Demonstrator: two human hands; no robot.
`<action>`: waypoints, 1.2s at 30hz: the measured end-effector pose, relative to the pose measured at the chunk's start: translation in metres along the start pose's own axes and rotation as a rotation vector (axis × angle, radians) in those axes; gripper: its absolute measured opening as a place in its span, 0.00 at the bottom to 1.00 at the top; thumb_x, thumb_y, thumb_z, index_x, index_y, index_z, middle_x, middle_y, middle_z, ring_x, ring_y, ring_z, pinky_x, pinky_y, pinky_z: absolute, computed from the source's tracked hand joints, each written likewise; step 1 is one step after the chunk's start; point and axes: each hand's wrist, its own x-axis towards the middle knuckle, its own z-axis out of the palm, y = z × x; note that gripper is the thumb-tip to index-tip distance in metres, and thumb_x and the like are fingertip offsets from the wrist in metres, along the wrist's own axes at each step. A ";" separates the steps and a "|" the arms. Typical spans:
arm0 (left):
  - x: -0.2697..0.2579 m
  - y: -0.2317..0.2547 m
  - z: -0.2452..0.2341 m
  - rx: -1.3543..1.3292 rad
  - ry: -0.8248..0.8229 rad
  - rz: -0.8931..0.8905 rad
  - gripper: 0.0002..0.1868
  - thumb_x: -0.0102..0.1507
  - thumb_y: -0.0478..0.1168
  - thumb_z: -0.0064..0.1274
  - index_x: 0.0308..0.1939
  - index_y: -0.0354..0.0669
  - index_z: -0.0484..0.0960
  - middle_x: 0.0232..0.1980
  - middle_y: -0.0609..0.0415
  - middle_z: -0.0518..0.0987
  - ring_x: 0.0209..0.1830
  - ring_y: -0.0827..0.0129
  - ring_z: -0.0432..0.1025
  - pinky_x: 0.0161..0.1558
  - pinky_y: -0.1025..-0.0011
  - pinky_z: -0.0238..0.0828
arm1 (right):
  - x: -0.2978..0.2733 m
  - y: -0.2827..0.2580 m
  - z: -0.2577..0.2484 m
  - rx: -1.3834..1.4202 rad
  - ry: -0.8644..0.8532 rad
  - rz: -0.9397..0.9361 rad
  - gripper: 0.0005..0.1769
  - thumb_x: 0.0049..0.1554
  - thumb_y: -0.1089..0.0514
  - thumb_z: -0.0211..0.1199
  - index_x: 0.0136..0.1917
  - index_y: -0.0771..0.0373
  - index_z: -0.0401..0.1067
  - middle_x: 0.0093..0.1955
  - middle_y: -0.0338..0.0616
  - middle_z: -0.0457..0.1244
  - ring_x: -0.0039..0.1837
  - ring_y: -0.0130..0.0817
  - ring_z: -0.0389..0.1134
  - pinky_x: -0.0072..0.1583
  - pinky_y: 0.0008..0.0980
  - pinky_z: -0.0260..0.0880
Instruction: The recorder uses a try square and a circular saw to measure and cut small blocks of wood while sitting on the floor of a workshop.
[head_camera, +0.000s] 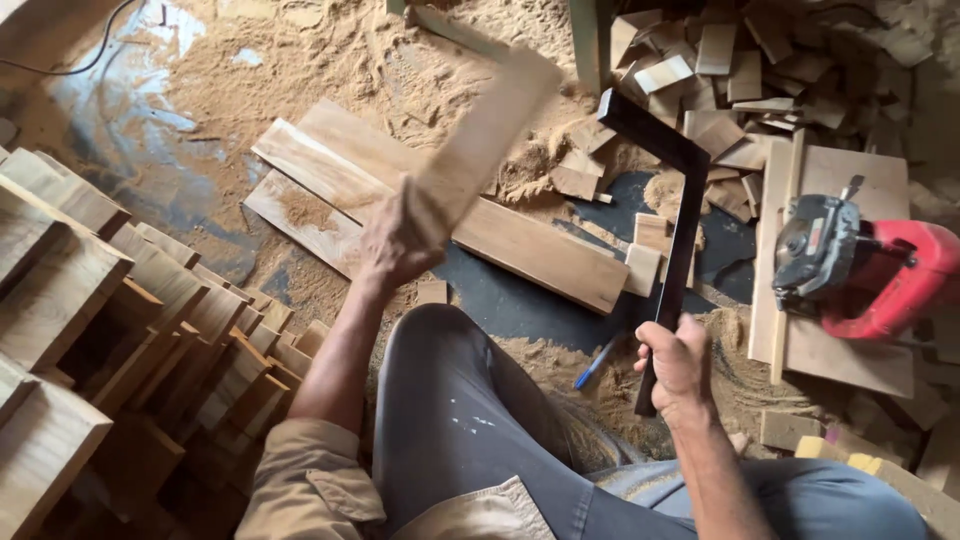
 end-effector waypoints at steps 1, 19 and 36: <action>0.007 -0.010 0.012 0.348 -0.098 0.266 0.69 0.36 0.46 0.71 0.76 0.37 0.50 0.56 0.36 0.73 0.54 0.48 0.68 0.54 0.47 0.69 | 0.000 -0.002 -0.006 0.016 0.032 -0.033 0.10 0.46 0.68 0.61 0.43 0.67 0.64 0.33 0.43 0.60 0.31 0.27 0.62 0.29 0.27 0.65; 0.033 0.111 0.091 1.127 -0.901 0.361 0.70 0.43 0.63 0.74 0.80 0.57 0.47 0.79 0.45 0.52 0.82 0.51 0.44 0.73 0.30 0.34 | 0.008 0.008 0.003 0.104 0.064 0.007 0.07 0.45 0.67 0.60 0.39 0.66 0.64 0.32 0.41 0.61 0.29 0.26 0.61 0.27 0.29 0.63; 0.036 0.065 0.142 0.921 -0.770 0.537 0.71 0.43 0.73 0.68 0.80 0.51 0.47 0.70 0.47 0.66 0.70 0.55 0.63 0.64 0.43 0.60 | 0.002 -0.002 0.004 0.064 0.038 0.036 0.06 0.46 0.67 0.60 0.39 0.66 0.65 0.32 0.41 0.61 0.30 0.25 0.61 0.27 0.28 0.63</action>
